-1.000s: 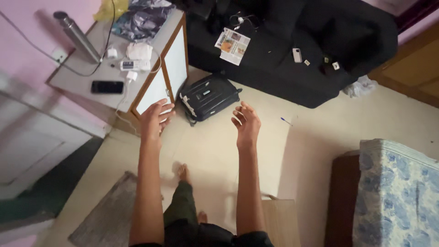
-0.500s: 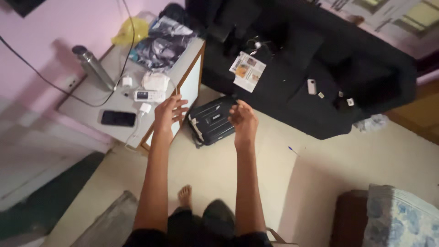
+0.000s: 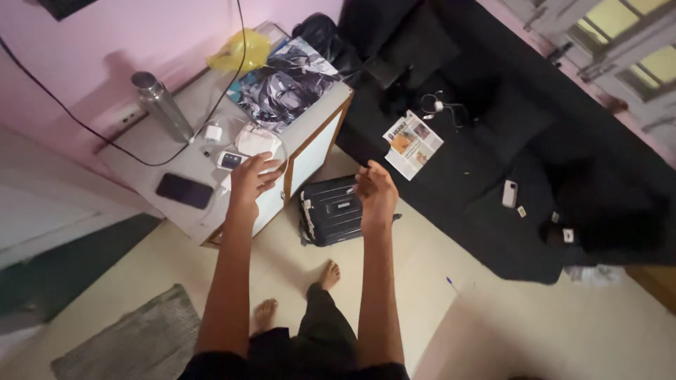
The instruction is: The person picks up a phone and charger from a couch, moves a newspaper on a desk, and places a black hat onto a stack of clothes on a bed.
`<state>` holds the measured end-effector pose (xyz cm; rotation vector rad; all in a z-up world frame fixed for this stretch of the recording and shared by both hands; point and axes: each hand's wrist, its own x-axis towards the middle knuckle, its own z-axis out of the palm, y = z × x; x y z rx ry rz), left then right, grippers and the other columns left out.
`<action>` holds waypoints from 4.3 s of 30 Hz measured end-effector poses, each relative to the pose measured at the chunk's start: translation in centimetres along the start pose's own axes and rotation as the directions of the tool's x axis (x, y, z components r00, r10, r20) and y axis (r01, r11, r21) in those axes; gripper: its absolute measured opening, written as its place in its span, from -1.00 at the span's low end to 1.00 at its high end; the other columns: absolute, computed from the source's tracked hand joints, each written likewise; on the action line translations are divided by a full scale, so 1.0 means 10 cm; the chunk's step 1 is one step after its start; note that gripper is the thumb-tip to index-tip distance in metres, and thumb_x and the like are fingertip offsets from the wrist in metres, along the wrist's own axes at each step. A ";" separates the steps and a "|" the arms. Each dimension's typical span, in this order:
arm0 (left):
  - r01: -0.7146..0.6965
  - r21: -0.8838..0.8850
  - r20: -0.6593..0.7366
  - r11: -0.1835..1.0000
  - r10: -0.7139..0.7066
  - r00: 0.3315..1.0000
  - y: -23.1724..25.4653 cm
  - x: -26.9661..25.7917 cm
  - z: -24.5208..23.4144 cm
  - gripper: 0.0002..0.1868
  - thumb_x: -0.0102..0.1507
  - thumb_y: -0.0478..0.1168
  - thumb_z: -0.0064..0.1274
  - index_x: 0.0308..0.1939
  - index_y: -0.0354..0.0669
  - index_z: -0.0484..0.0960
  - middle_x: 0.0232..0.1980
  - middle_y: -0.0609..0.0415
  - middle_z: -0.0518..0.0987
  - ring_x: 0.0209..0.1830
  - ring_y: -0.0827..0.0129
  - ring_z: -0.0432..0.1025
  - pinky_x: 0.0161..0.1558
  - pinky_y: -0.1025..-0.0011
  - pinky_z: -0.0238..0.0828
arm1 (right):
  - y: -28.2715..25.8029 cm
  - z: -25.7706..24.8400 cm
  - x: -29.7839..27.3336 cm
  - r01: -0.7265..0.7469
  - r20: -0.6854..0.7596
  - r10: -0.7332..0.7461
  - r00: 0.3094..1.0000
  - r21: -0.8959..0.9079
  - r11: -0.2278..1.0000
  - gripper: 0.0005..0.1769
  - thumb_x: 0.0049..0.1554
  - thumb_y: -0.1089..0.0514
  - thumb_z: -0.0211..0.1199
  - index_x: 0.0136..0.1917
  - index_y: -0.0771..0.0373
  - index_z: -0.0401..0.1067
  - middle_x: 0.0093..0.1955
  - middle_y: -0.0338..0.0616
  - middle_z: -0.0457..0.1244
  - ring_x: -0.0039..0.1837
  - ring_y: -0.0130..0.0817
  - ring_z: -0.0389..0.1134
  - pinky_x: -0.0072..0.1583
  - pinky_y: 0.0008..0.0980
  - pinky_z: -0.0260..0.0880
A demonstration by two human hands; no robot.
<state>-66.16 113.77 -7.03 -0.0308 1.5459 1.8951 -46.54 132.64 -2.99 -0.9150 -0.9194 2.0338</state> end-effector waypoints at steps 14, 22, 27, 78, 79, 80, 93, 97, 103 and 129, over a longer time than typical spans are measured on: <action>-0.046 0.006 -0.163 0.999 0.046 0.986 -0.31 0.26 0.70 -0.54 0.31 0.02 -0.05 0.17 -0.17 0.60 -0.01 0.10 0.71 -0.06 0.38 0.59 -0.11 0.39 0.44 | -0.39 -0.13 1.03 -0.087 0.098 0.091 0.991 -0.051 0.995 -0.62 0.18 0.12 0.17 0.24 0.28 0.44 -0.06 -0.19 0.37 -0.02 -0.33 0.38 0.04 -0.28 0.40; 0.012 0.087 -0.106 0.996 -0.003 0.994 -0.21 0.50 1.13 -0.51 0.30 -0.01 -0.04 0.22 -0.20 0.59 -0.01 0.05 0.73 -0.09 0.33 0.61 -0.10 0.42 0.44 | -0.52 -0.36 1.21 -0.015 -0.092 0.017 0.996 0.023 1.000 -0.67 0.20 0.10 0.22 0.20 0.25 0.46 -0.15 -0.22 0.31 -0.08 -0.39 0.36 -0.01 -0.31 0.36; -0.138 0.150 0.144 0.979 0.116 0.983 -0.11 0.74 1.68 -0.50 0.35 0.07 -0.04 0.24 -0.16 0.56 0.05 0.03 0.71 -0.06 0.34 0.63 -0.08 0.44 0.49 | -0.76 -0.63 1.27 0.117 -0.208 -0.091 0.974 0.116 0.986 -0.74 0.26 0.05 0.23 0.12 0.26 0.45 -0.20 -0.22 0.30 -0.13 -0.40 0.36 -0.06 -0.32 0.36; 0.016 0.421 0.609 0.907 -0.296 0.736 -2.68 0.26 7.60 -0.56 0.35 -0.06 -0.11 0.23 -0.17 0.57 0.08 -0.01 0.70 -0.03 0.30 0.61 -0.09 0.38 0.48 | -3.65 -5.65 1.80 0.442 -0.684 -0.231 0.691 0.147 0.885 -0.63 0.22 0.15 0.18 0.27 0.28 0.41 -0.12 -0.20 0.31 -0.09 -0.38 0.34 -0.04 -0.33 0.35; 0.020 0.423 0.612 0.906 -0.302 0.731 -2.74 0.28 7.77 -0.56 0.35 -0.06 -0.11 0.23 -0.17 0.57 0.08 -0.01 0.70 -0.03 0.30 0.61 -0.09 0.38 0.48 | -3.70 -5.79 1.90 0.446 -0.700 -0.219 0.680 0.157 0.881 -0.63 0.21 0.15 0.18 0.27 0.28 0.41 -0.13 -0.20 0.31 -0.10 -0.37 0.34 -0.05 -0.32 0.35; 0.028 0.431 0.614 0.902 -0.316 0.724 -2.80 0.31 7.94 -0.56 0.35 -0.06 -0.11 0.23 -0.17 0.58 0.08 -0.01 0.70 -0.03 0.30 0.61 -0.09 0.39 0.48 | -3.75 -5.92 1.98 0.449 -0.710 -0.217 0.670 0.154 0.880 -0.63 0.21 0.15 0.18 0.27 0.28 0.41 -0.13 -0.20 0.31 -0.10 -0.37 0.34 -0.05 -0.32 0.35; 0.097 0.565 0.550 0.820 -0.461 0.697 -3.32 0.67 9.44 -0.57 0.34 -0.09 -0.09 0.21 -0.19 0.59 0.04 -0.02 0.71 -0.08 0.30 0.60 -0.14 0.39 0.45 | -4.22 -6.88 2.90 0.406 -0.791 -0.076 0.607 0.226 0.885 -0.59 0.21 0.13 0.15 0.30 0.29 0.39 -0.12 -0.20 0.30 -0.08 -0.37 0.32 -0.04 -0.33 0.35; 0.096 0.616 0.492 0.782 -0.477 0.728 -3.52 0.73 9.70 -0.57 0.34 -0.07 -0.08 0.20 -0.19 0.60 0.03 -0.04 0.72 -0.08 0.31 0.62 -0.14 0.40 0.49 | -4.28 -7.20 3.13 0.358 -0.800 -0.007 0.600 0.261 0.896 -0.60 0.22 0.12 0.15 0.29 0.28 0.39 -0.13 -0.19 0.29 -0.11 -0.36 0.30 -0.06 -0.33 0.33; 0.130 0.652 0.409 0.747 -0.491 0.769 -3.97 0.86 10.01 -0.58 0.33 -0.02 -0.07 0.19 -0.10 0.59 0.03 0.04 0.73 -0.06 0.37 0.63 -0.13 0.44 0.52 | -4.39 -7.99 3.61 0.385 -0.743 -0.023 0.669 0.319 0.866 -0.61 0.22 0.13 0.15 0.29 0.27 0.41 -0.13 -0.23 0.27 -0.11 -0.39 0.30 -0.06 -0.39 0.33; -0.484 0.804 0.583 0.344 -0.303 0.753 -7.14 1.35 10.48 -0.57 0.30 -0.22 0.07 0.27 -0.09 0.57 0.14 -0.19 0.63 0.13 -0.03 0.53 0.14 0.20 0.46 | -2.60 -10.43 4.78 -0.404 -0.669 -0.236 0.705 -0.652 0.641 -0.41 -0.01 0.24 0.42 0.30 0.19 0.38 0.14 0.04 0.37 0.15 -0.09 0.43 0.16 -0.16 0.43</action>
